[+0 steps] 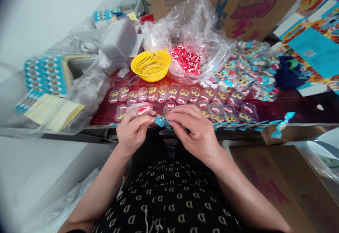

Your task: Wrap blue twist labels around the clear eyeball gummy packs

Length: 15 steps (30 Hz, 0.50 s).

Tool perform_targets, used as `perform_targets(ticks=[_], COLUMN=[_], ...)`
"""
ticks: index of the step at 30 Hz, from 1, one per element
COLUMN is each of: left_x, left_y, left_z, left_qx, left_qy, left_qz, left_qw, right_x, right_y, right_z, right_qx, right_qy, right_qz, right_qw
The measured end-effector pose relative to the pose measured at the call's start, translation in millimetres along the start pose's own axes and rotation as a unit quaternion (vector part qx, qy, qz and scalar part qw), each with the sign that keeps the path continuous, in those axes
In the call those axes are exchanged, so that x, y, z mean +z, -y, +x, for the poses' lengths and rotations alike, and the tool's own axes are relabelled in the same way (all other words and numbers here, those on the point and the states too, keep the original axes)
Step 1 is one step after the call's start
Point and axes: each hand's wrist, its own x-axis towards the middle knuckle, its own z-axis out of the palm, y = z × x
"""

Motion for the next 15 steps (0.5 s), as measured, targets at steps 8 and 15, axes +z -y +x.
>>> perform_targets(ticks=[8,15], left_x=[-1.7,1.4], left_y=[-2.5,-1.2], left_z=[2.9,4.7], left_qx=[0.062,0.099], left_qy=[-0.003,-0.025], left_qz=[0.027,0.062], left_qw=[0.998,0.993], right_x=[15.0,17.7], right_y=[-10.7,-7.3], right_z=[4.7,8.4], right_qx=[-0.081,-0.118], right_qy=[0.036,0.016], right_qz=[-0.03,-0.052], right_qw=[0.996,0.991])
